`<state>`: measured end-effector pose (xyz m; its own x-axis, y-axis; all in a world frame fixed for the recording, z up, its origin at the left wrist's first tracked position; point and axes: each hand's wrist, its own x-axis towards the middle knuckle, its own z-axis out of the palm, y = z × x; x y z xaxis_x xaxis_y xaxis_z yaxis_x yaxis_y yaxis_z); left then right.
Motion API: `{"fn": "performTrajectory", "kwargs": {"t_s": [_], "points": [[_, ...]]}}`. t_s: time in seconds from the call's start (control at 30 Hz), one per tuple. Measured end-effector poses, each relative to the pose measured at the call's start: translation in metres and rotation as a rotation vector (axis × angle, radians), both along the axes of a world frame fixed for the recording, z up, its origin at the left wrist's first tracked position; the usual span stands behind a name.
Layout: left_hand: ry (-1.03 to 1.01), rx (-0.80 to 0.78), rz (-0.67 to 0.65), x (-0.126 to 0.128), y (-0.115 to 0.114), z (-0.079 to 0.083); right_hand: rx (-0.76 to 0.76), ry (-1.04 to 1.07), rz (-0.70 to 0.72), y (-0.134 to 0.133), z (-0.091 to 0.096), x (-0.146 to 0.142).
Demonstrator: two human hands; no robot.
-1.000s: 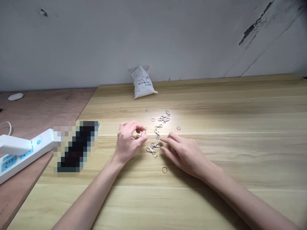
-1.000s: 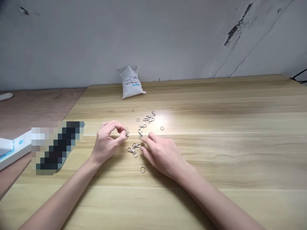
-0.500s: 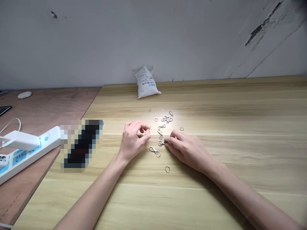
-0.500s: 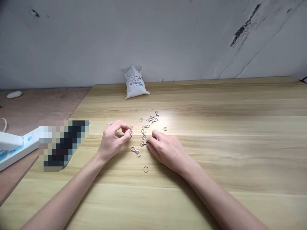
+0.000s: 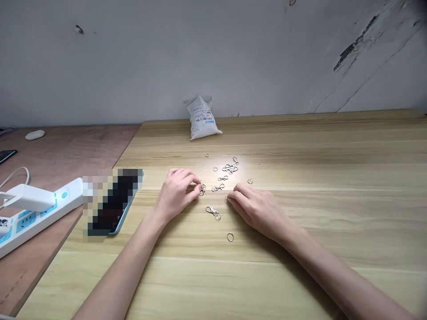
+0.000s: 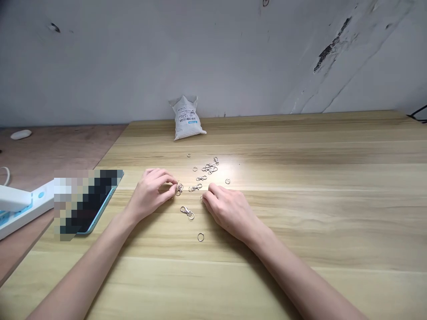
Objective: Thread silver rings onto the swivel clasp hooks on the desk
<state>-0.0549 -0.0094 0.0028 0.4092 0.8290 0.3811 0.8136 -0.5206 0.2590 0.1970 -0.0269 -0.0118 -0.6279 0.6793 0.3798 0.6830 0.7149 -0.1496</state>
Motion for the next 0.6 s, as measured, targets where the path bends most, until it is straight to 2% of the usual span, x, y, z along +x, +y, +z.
{"fn": "performTrajectory", "kwargs": {"t_s": [0.13, 0.33, 0.6], "points": [[0.039, 0.014, -0.020, -0.002, 0.001, -0.002, -0.109, 0.176, 0.026, 0.000, -0.001, 0.001], [-0.011, -0.060, -0.003, -0.012, 0.005, -0.002, -0.296, 0.407, 0.040, 0.000, -0.003, 0.005], [-0.112, -0.286, 0.033, -0.033, 0.004, 0.011, -0.364, 0.476, -0.004, -0.001, 0.000, 0.009]]}}
